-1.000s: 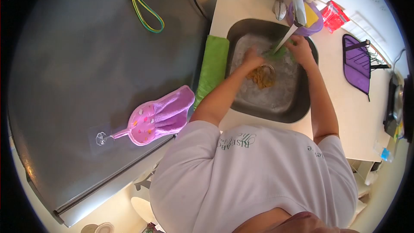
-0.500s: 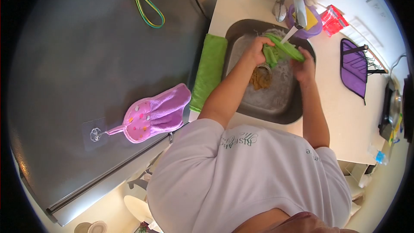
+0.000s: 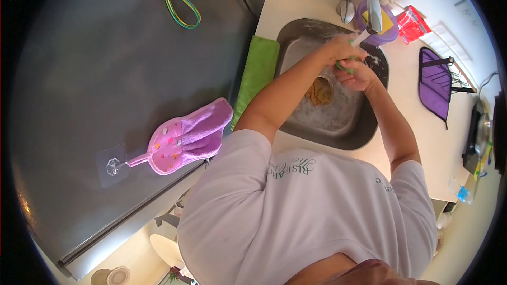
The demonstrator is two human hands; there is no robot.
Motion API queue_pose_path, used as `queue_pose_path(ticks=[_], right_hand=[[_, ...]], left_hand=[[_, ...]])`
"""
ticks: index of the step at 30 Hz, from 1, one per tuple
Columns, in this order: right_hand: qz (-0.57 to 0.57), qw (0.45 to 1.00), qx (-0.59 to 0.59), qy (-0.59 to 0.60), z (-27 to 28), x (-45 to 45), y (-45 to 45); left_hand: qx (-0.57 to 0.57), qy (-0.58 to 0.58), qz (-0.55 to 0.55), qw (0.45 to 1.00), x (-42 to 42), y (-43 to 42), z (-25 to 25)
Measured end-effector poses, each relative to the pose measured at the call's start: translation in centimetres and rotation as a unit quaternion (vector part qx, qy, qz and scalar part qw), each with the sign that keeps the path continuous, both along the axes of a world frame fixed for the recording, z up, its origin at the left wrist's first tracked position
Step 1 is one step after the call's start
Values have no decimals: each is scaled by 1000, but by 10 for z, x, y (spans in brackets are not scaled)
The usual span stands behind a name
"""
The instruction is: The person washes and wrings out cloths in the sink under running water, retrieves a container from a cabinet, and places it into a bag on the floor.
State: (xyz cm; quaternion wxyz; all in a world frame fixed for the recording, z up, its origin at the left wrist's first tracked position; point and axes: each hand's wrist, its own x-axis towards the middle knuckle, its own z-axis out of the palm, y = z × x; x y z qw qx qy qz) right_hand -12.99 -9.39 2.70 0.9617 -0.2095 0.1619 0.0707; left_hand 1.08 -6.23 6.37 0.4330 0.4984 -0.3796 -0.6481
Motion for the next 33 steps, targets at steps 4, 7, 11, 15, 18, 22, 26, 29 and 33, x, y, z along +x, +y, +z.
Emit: queue_pose_path(ticks=[4,7,11,15,18,22,26,29,33], right_hand=[[-19,994,-57,92,-11,4,15],[-52,972,-164,158,-24,9,33],[-63,893,-328,300,-60,12,45],[-82,668,-606,424,-83,18,55],[-32,558,-710,429,-70,-1,53],[-96,493,-740,446,9,-66,54],[-90,442,-724,522,56,-168,40],[-76,365,-732,571,51,-220,45],[-289,258,-833,395,66,-187,42]], left_hand=[[41,15,52,998,-6,3,-11],[-21,-157,60,986,-14,5,-50],[21,-143,188,971,-25,10,-85],[105,-51,314,942,-33,15,-103],[224,211,402,863,-38,13,-109],[261,100,219,935,-22,31,-142],[-1,-603,-128,787,-36,106,-168],[-87,-685,-155,706,-30,118,-210],[34,-463,-94,881,-19,68,-131]])
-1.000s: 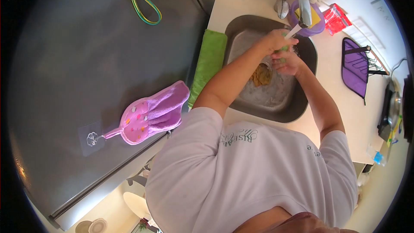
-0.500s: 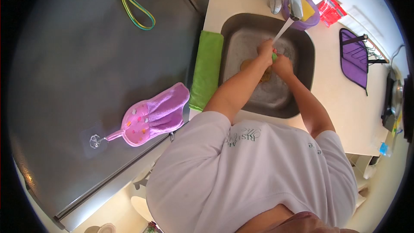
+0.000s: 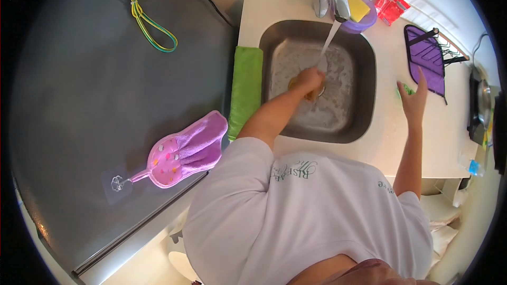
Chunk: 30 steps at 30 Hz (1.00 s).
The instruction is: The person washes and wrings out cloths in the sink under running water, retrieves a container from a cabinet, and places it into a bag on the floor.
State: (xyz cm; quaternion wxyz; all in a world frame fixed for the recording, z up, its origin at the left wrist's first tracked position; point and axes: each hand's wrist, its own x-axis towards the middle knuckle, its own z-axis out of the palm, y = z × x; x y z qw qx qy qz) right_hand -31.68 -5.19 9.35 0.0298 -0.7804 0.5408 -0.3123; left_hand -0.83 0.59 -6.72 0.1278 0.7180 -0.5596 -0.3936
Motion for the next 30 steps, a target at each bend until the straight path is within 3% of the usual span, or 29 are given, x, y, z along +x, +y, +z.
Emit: queue_pose_path(ticks=[1,2,3,4,5,6,7,9,13,15,16,17,18,20,21,22,24,27,30], right_hand=[[0,987,76,-142,-13,17,0],[46,910,215,-352,-47,30,-10],[77,847,328,-412,-46,59,-8],[86,794,455,-394,-39,85,-6],[72,770,504,-384,-40,114,-1],[26,704,573,-419,-66,134,-9],[32,603,636,-481,-76,151,-15],[55,533,663,-522,-106,179,-16],[176,416,687,-570,-117,203,-26],[122,457,658,-585,-109,198,-37],[95,478,643,-590,-100,195,-42],[101,461,645,-601,-91,193,-44],[111,586,596,-537,-89,199,-38],[122,795,460,-377,-84,218,-15],[119,857,373,-334,-79,226,-1],[114,909,281,-285,-72,235,15],[99,976,88,-176,-65,241,35],[44,914,275,-295,-89,232,3],[-92,867,398,-287,-116,225,-43]], left_hand=[[-28,54,83,995,1,-12,27],[-42,45,84,995,3,-25,37],[-59,36,84,994,5,-38,45],[-83,67,95,990,7,-46,51],[-106,100,106,984,8,-52,59],[-129,134,117,976,8,-57,66],[-83,242,128,958,10,-60,76],[16,444,143,884,19,-62,98],[10,665,240,707,54,-61,85],[39,707,320,630,75,-50,82],[65,699,343,625,76,-45,57],[92,690,365,619,71,-39,18],[118,679,386,613,64,-38,-5],[109,806,265,517,41,-37,-5],[109,857,199,463,29,-35,-3],[89,873,155,454,22,-39,-9],[45,858,157,487,13,-47,-10],[35,797,281,533,-4,-50,5],[49,754,348,555,-14,-46,43]])
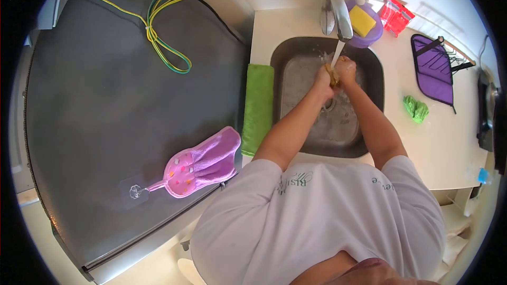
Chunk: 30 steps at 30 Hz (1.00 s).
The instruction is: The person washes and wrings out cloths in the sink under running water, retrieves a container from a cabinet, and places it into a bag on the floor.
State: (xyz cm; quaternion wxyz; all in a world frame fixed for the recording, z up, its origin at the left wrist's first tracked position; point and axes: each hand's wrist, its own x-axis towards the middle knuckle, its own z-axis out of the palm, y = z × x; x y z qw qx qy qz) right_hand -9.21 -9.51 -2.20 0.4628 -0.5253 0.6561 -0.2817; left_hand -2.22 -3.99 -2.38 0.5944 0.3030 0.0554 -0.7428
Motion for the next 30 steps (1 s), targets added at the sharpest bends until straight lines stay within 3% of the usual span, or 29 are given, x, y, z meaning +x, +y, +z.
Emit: queue_pose_path(ticks=[3,6,7,8,10,15,17,18,20,21,22,24,25,28,30], right_hand=[[8,985,51,-164,7,-7,-6],[99,953,87,-274,29,-7,17],[104,957,27,-268,43,4,40],[112,973,-107,-173,50,13,57],[117,925,-361,28,54,24,76],[-3,991,-122,-46,26,13,34],[-41,997,-37,-51,-6,3,2],[-30,992,46,-118,-9,-7,-8],[-10,945,210,-250,-5,-24,-20],[30,943,198,-266,12,-34,-18],[70,951,173,-246,20,-40,-19],[147,960,125,-202,28,-56,-18],[239,960,60,-136,31,-61,-15],[305,941,-83,119,62,-77,-9],[281,949,-108,91,68,-89,-15]], left_hand=[[49,-34,-44,997,20,12,50],[81,-67,-8,994,54,-1,-37],[-36,-74,-32,996,53,-3,-53],[-153,-80,-55,983,49,-6,-66],[-221,-71,-64,971,40,-8,-64],[18,2,15,1000,10,-9,-8],[-23,14,-36,999,11,0,24],[-44,24,-62,997,14,6,34],[-45,-74,-82,993,27,16,39],[-49,-125,-89,987,36,18,43],[-31,-287,-108,951,50,19,33],[11,-581,-141,802,78,25,2],[-20,-624,-117,773,83,29,-1],[-75,-731,-58,676,97,40,-1],[-65,-785,-36,615,104,48,5]])
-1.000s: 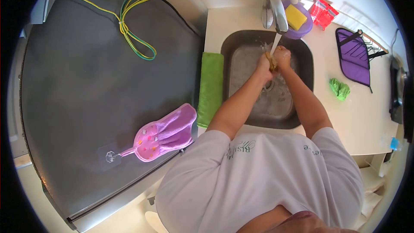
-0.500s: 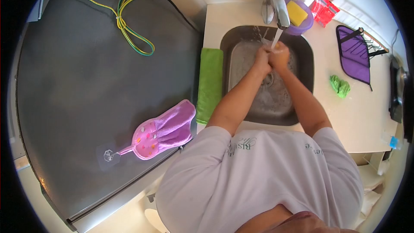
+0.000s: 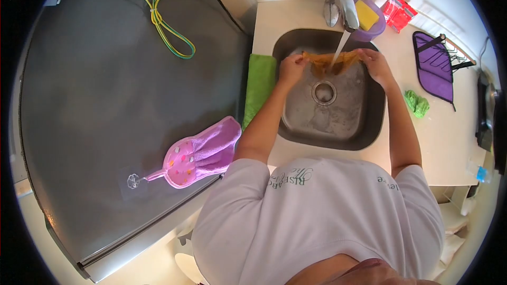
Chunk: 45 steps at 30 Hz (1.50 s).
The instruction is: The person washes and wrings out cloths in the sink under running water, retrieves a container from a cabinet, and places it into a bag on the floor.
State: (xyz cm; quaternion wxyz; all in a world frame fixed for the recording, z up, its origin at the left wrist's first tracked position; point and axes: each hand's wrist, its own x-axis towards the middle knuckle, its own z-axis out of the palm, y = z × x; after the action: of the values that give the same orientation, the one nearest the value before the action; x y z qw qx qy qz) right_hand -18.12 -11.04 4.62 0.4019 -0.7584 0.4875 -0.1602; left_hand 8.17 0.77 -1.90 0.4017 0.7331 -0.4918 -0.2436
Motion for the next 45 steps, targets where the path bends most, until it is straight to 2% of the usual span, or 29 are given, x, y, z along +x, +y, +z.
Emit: queue_pose_path(ticks=[1,3,5,6,8,10,13,16,18,19,21,22,24,28,29,30,32,33,35,36,37,38,39,40,41,43,44,45], right_hand=[[-10,1000,-9,-19,3,-6,-4],[-53,990,46,-122,14,-11,-12],[-89,973,55,-204,24,-12,-14],[-75,978,67,-182,29,-8,-10],[-49,985,89,-136,38,0,-2],[-16,979,140,-145,47,14,10],[-15,953,237,-189,60,33,28],[-1,934,280,-221,54,40,18],[-1,917,303,-259,46,42,11],[-25,924,283,-257,24,43,4],[-73,934,243,-251,-36,45,-9],[-48,890,361,-273,-39,45,1],[8,760,574,-304,-44,44,24],[9,835,499,-233,-67,34,31],[-1,848,478,-230,-68,23,21],[-9,862,454,-226,-64,17,12],[-16,776,508,-374,-45,11,6],[-20,723,527,-446,-39,10,3],[-49,742,504,-439,-50,30,13],[-60,752,491,-436,-56,48,18],[-51,849,386,-358,-61,67,28],[-41,923,273,-269,-62,84,47],[-37,974,87,-208,-45,102,74],[-33,984,-104,-139,-31,112,90],[-60,984,-119,-115,-36,113,86],[-113,981,-143,-63,-59,115,77],[-161,980,-85,-75,-84,110,62],[-208,974,-31,-89,-118,100,34]], left_hand=[[-14,45,36,998,4,-1,-6],[-40,136,107,984,11,0,-10],[45,300,132,944,10,-4,-7],[88,378,144,910,8,-2,-2],[144,367,39,918,-20,-8,-5],[-26,279,-85,956,-66,-11,-23],[-30,337,-205,918,-99,-22,15],[138,377,-166,901,-88,-30,24],[167,505,-144,835,-77,-29,33],[181,565,-130,794,-70,-28,39],[187,621,-147,747,-56,-28,47],[190,648,-155,721,-49,-28,50],[179,661,-128,717,-34,-31,53],[173,665,-125,716,3,-26,42],[185,640,-114,737,10,-21,39],[194,719,-189,640,22,-22,16],[200,830,-324,406,48,-25,-41],[204,807,-252,494,37,-25,-30],[203,728,-98,648,-8,-19,5],[192,715,-66,669,-21,-26,-11],[180,701,-33,690,-33,-33,-40],[168,686,3,708,-46,-36,-59],[76,723,0,687,-58,-34,-63],[-18,751,-4,660,-71,-30,-66],[-110,772,-10,626,-80,-30,-68],[-42,794,-138,590,-80,-48,-96],[-8,798,-200,568,-77,-52,-105],[44,782,-98,614,-84,-53,-84]])
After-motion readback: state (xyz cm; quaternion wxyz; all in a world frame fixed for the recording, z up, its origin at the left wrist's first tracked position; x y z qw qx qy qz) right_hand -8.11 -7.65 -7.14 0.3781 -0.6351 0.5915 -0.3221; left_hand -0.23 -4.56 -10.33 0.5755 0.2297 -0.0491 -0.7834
